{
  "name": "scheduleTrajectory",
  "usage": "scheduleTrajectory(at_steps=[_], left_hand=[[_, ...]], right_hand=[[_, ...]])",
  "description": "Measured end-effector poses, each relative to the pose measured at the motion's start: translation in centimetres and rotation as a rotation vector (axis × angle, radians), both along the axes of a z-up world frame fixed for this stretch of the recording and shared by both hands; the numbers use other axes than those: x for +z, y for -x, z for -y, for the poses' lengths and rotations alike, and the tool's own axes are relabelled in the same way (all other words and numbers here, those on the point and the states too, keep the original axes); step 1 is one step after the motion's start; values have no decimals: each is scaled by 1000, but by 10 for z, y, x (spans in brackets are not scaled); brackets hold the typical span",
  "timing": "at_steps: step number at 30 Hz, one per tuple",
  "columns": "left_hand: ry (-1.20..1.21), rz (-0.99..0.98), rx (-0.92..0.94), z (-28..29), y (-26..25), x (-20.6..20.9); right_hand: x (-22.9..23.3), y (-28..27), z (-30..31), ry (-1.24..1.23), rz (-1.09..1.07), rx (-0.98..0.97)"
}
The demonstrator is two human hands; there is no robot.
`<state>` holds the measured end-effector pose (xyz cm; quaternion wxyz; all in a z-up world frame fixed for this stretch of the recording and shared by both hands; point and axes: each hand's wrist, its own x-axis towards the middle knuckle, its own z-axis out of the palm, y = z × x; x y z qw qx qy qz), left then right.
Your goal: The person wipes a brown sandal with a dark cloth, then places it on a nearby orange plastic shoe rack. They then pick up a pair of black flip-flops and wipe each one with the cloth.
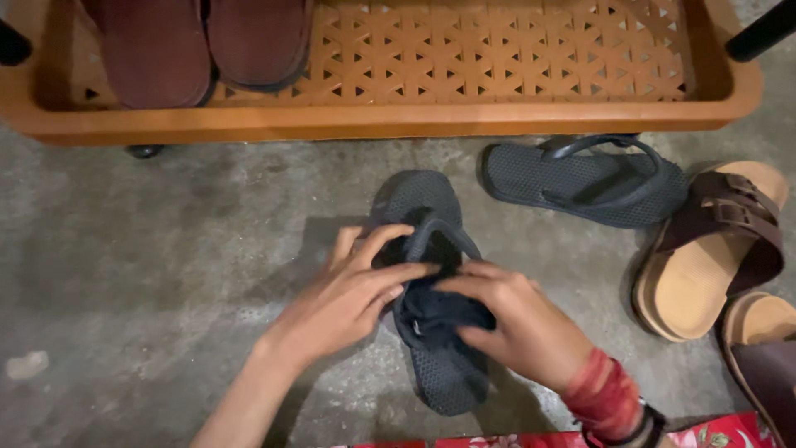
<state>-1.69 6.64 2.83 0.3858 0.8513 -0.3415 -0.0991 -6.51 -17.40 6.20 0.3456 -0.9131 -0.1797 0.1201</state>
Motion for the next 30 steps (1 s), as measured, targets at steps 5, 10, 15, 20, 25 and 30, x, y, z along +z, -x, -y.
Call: scheduleTrajectory(at_steps=[5,10,15,20,25,30], left_hand=[[-89,49,2,-1,1,-9],[-102,75,0,-2,0,-12],[72,261,62,-8,-7,-11],[-31,137,75,-8,-9,-10],[-48,126,153,-4,-10,-14],[7,166,182,-6,-9,-21]], right_hand=[[-8,2,-8,46,165,-162],[-8,8,-23,32,310,-245],[-16,18,-33,-59,161,-262],[-14,14,-32,4,78,-295],[7,3,-5,217,-26,-442],[3,2,-4,68,152,-473]])
